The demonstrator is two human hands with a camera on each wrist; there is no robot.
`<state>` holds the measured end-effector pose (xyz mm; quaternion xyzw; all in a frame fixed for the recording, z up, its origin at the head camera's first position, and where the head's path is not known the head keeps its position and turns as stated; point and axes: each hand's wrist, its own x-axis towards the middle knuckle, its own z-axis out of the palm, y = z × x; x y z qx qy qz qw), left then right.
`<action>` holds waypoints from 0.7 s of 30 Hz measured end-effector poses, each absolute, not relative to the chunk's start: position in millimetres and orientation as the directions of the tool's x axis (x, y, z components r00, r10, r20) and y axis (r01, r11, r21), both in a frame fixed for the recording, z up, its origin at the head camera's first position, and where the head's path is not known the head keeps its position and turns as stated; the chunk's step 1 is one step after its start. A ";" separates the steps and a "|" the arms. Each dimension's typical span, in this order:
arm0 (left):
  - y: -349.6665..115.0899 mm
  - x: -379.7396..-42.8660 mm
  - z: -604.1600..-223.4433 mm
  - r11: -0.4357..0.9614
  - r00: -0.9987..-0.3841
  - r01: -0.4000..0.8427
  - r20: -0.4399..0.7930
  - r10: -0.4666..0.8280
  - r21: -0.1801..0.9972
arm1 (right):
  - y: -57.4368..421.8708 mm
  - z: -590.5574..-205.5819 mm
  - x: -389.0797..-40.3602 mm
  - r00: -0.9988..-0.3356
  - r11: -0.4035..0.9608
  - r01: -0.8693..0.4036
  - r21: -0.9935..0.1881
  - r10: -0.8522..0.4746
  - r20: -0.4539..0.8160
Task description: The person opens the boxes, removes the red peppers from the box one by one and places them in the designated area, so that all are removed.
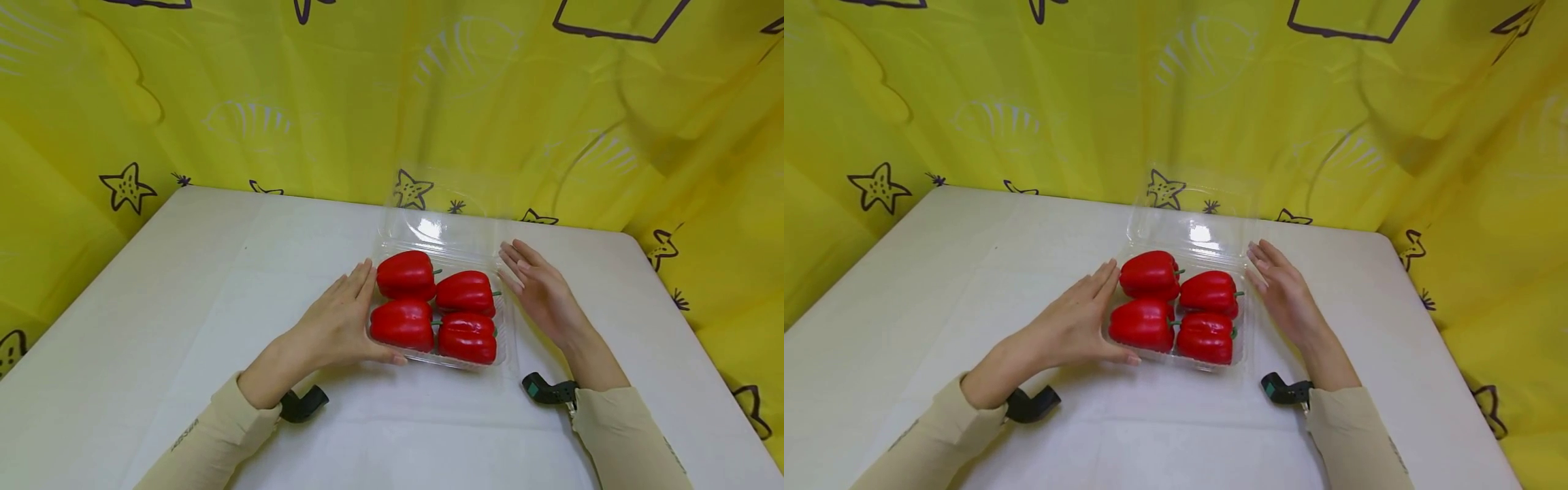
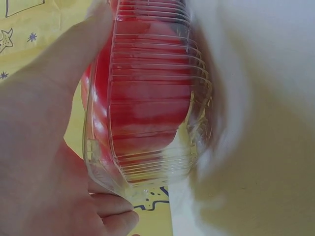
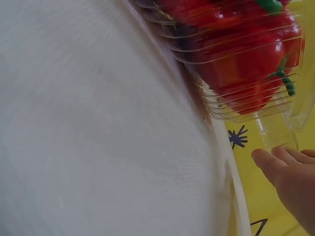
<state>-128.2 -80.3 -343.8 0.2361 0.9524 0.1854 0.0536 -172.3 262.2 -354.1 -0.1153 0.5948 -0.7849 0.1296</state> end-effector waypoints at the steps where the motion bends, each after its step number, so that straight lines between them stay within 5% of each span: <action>1: -80.0 -127.8 -343.6 0.820 -0.883 0.429 -0.014 0.469 0.378 | 261.9 -354.0 -172.2 -0.938 -0.243 0.069 -0.967 -0.346 0.020; 21: -75.6 -118.2 -338.8 0.839 -0.890 0.412 -0.041 0.454 0.355 | 263.4 -354.9 -172.8 -0.896 -0.010 0.142 -0.990 -0.427 -0.124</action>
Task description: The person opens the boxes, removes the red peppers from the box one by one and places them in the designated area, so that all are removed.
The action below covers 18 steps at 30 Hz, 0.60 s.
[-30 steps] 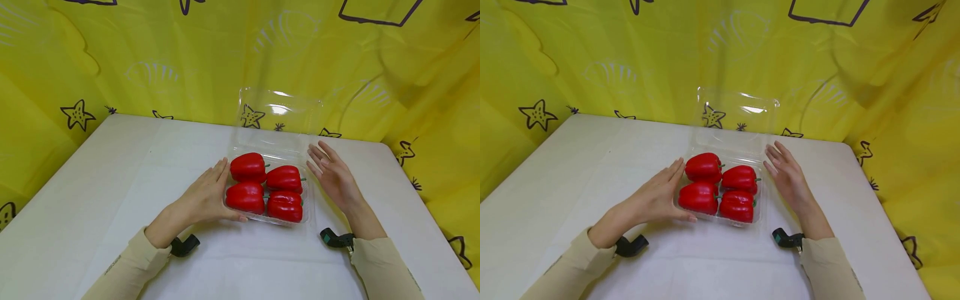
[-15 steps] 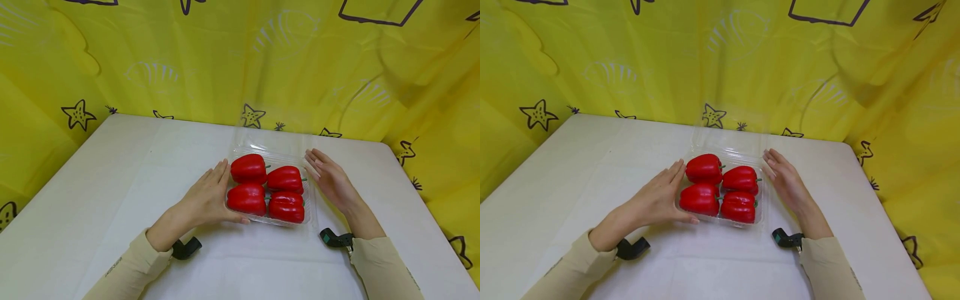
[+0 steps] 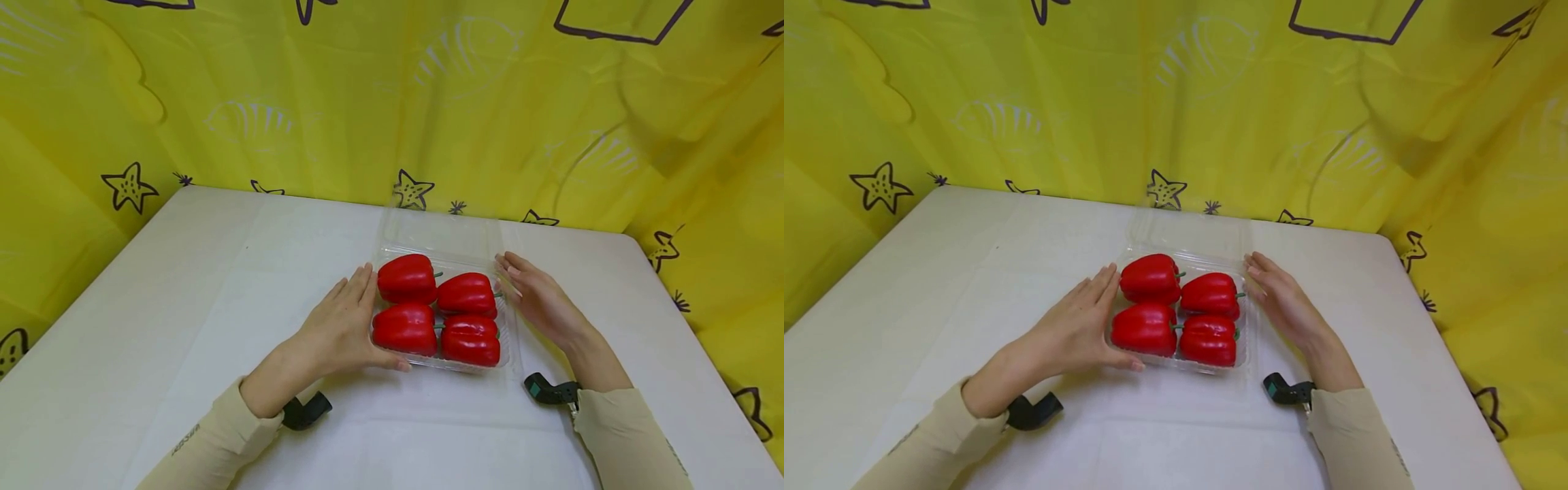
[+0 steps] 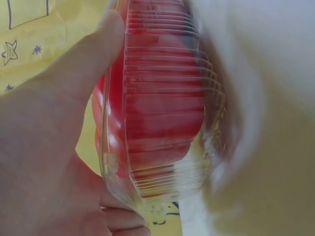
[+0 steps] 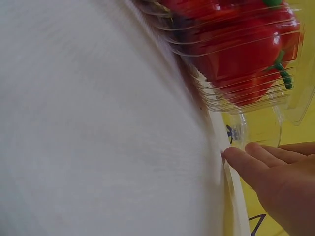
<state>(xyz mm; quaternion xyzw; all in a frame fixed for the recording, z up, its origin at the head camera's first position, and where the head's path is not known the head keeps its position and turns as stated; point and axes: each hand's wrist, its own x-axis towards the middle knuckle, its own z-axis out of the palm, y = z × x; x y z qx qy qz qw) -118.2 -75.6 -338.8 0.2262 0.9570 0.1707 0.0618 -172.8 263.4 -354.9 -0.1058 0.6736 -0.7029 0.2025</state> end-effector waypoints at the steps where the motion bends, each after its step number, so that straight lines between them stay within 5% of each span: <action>1: -75.1 -117.4 -338.7 0.841 -0.891 0.412 -0.039 0.453 0.351 | 263.7 -355.2 -172.9 -0.893 -0.006 0.141 -0.990 -0.431 -0.125; 18: -69.7 -111.7 -337.5 0.862 -0.902 0.389 -0.056 0.428 0.324 | 265.1 -348.8 -168.9 -0.903 0.101 0.092 -0.991 -0.411 -0.125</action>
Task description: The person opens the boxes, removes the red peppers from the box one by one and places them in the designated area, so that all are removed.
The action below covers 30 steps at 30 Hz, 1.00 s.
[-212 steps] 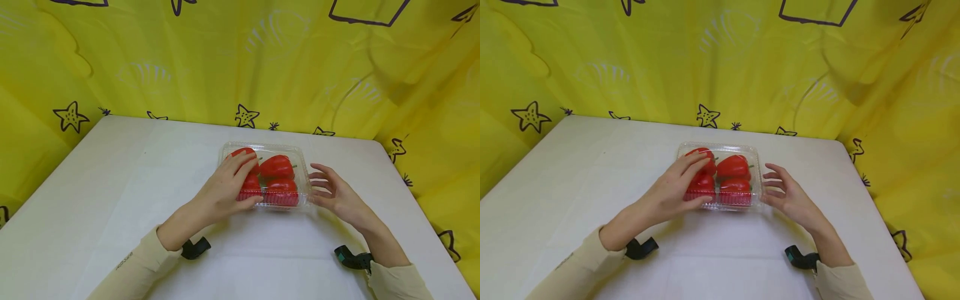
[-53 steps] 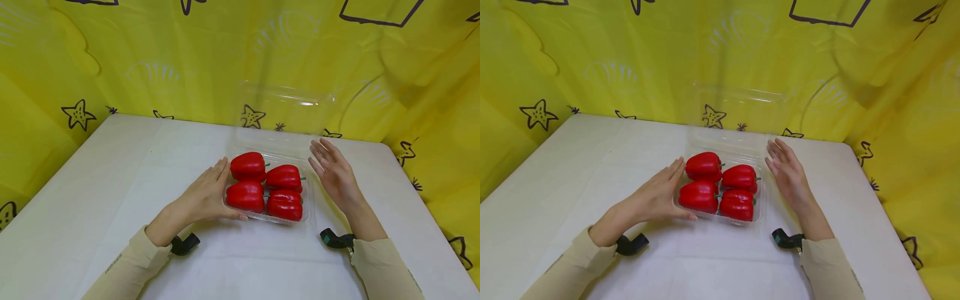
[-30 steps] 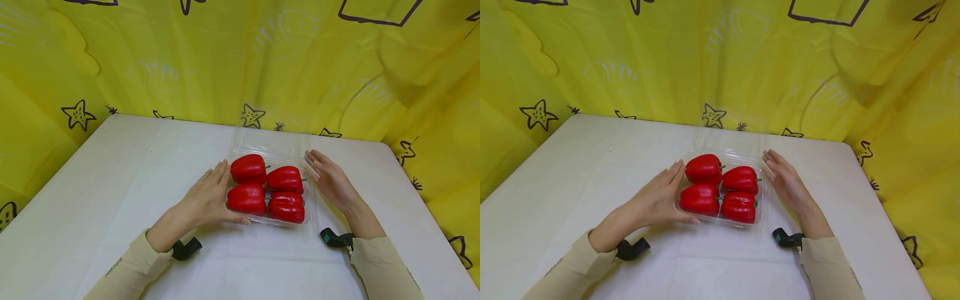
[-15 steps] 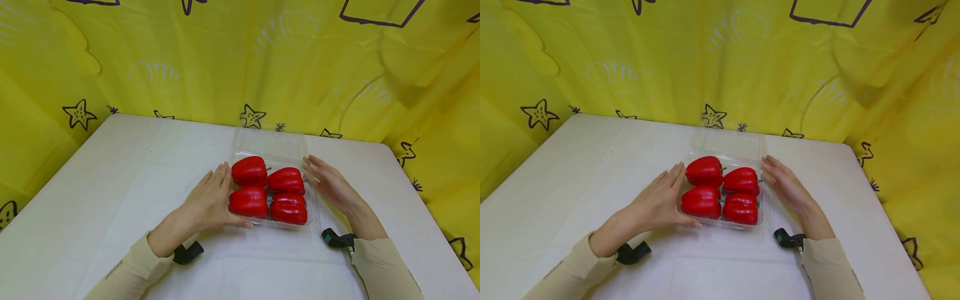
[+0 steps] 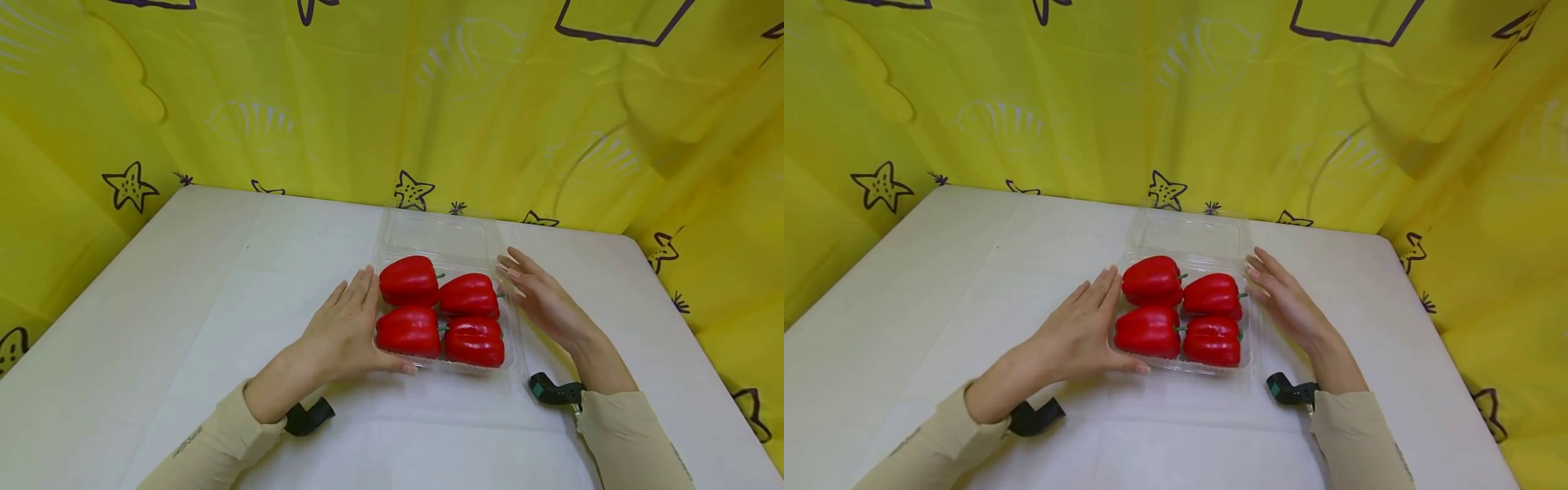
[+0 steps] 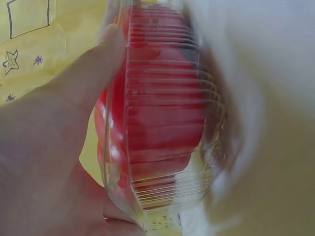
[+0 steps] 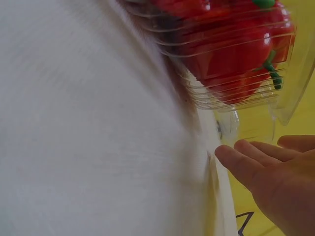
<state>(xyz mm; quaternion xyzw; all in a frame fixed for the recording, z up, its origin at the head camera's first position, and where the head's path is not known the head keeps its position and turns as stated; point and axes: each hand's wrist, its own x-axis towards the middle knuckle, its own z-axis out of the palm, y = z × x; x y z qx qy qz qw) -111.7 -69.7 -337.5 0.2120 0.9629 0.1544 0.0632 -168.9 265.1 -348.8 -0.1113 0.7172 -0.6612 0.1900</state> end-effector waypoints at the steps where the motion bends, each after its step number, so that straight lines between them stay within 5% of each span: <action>1: -69.2 -111.9 -338.0 0.863 -0.902 0.391 -0.051 0.428 0.320 | 265.3 -347.6 -168.0 -0.907 0.122 0.080 -0.989 -0.404 -0.123; 14: -68.2 -112.0 -339.5 0.851 -0.905 0.393 -0.016 0.425 0.349 | 264.4 -324.3 -154.4 -0.950 0.533 -0.041 -0.845 -0.283 -0.133; 22: -66.2 -112.5 -335.0 0.828 -0.899 0.411 0.017 0.438 0.382 | 255.6 -309.2 -144.2 -0.944 0.586 -0.144 -0.797 -0.322 -0.066; 30: -52.8 -114.8 -335.3 0.790 -0.825 0.557 0.063 0.562 0.255 | 244.4 -299.6 -130.4 -0.926 0.600 -0.230 -0.766 -0.377 -0.017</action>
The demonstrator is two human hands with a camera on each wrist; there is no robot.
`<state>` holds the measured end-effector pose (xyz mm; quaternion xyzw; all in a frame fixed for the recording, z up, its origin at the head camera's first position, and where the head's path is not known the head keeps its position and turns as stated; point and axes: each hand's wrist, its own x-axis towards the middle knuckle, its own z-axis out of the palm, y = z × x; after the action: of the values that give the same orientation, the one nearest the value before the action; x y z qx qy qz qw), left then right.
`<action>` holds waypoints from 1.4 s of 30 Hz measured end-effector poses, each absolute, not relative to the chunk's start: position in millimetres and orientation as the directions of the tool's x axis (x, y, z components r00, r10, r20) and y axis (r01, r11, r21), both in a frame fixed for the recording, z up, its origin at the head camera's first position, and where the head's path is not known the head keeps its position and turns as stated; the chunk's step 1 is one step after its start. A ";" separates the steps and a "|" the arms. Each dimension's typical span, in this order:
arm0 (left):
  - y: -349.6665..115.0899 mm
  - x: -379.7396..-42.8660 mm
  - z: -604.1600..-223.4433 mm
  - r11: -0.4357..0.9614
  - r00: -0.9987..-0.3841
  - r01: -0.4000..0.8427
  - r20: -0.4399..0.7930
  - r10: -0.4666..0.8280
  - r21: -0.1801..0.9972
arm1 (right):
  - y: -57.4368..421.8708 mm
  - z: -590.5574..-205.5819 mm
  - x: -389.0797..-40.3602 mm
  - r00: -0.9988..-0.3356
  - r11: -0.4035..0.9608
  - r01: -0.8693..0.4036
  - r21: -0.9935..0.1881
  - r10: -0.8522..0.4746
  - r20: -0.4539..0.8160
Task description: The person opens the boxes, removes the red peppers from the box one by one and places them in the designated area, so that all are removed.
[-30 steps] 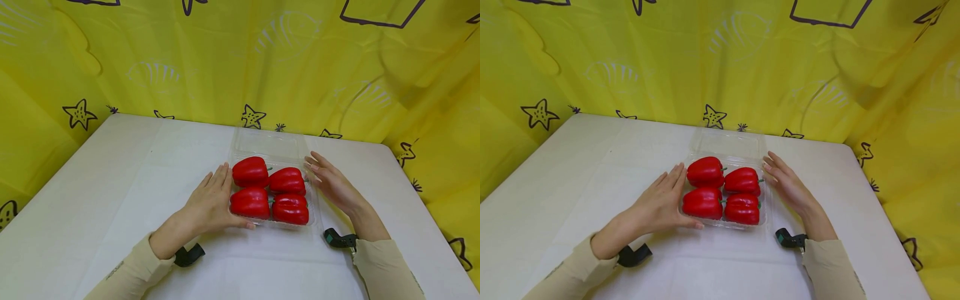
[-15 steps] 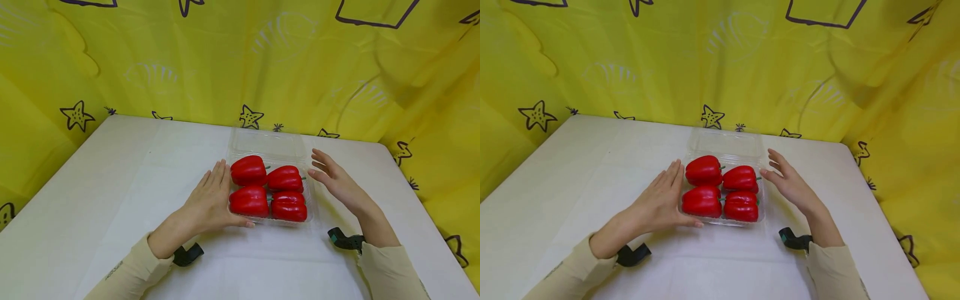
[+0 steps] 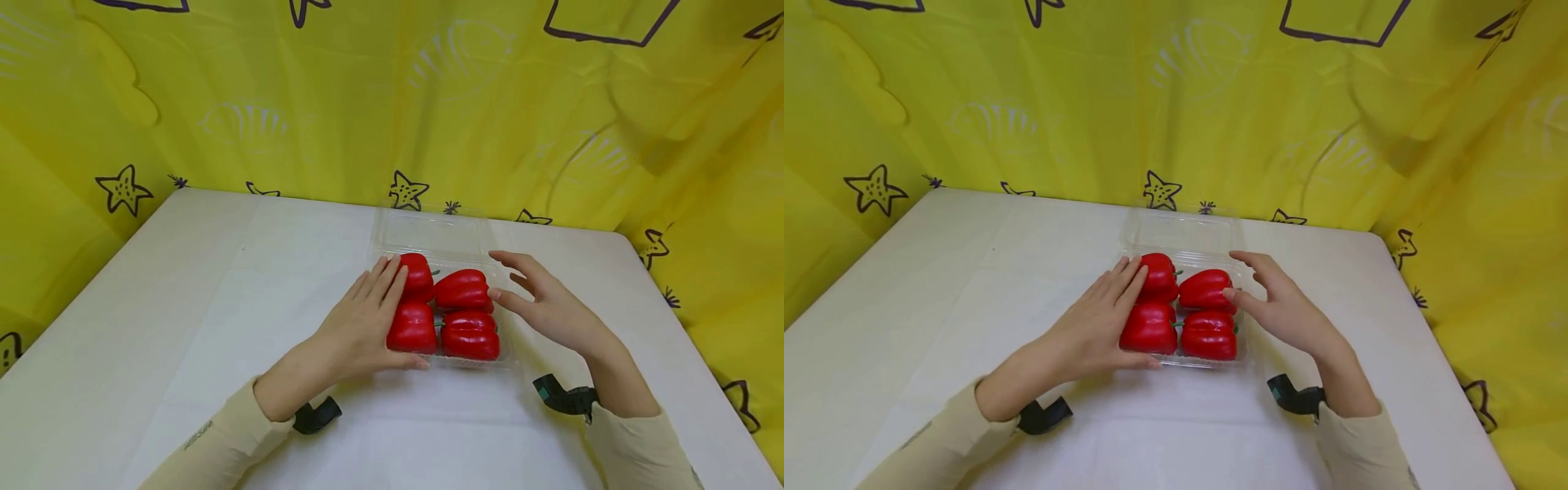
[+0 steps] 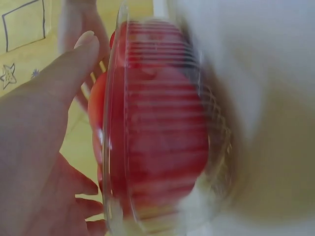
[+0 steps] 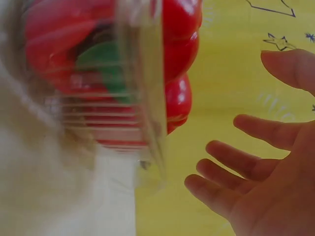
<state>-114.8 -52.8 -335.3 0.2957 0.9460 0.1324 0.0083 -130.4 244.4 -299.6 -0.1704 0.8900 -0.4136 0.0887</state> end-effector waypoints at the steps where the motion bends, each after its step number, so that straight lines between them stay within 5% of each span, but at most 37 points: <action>1: -50.2 -115.2 -335.3 0.781 -0.813 0.576 0.068 0.578 0.242 | 243.5 -298.6 -128.5 -0.925 0.604 -0.237 -0.761 -0.379 -0.013; 19: -38.1 -113.2 -341.3 0.767 -0.794 0.606 0.097 0.601 0.209 | 222.7 -296.3 -109.3 -0.833 0.669 -0.467 -0.579 -0.553 0.033; 26: -39.4 -112.6 -340.9 0.768 -0.793 0.608 0.103 0.601 0.201 | 209.9 -302.4 -102.7 -0.849 0.769 -0.465 -0.439 -0.527 -0.023; 42: -38.5 -111.2 -342.1 0.783 -0.807 0.589 0.088 0.584 0.202 | 186.8 -318.8 -99.4 -0.881 0.846 -0.470 -0.253 -0.466 0.078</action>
<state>-111.2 -38.5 -342.1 0.3106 0.9441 0.1104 -0.0105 -99.4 186.8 -318.8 -0.2435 0.9607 -0.1334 -0.0069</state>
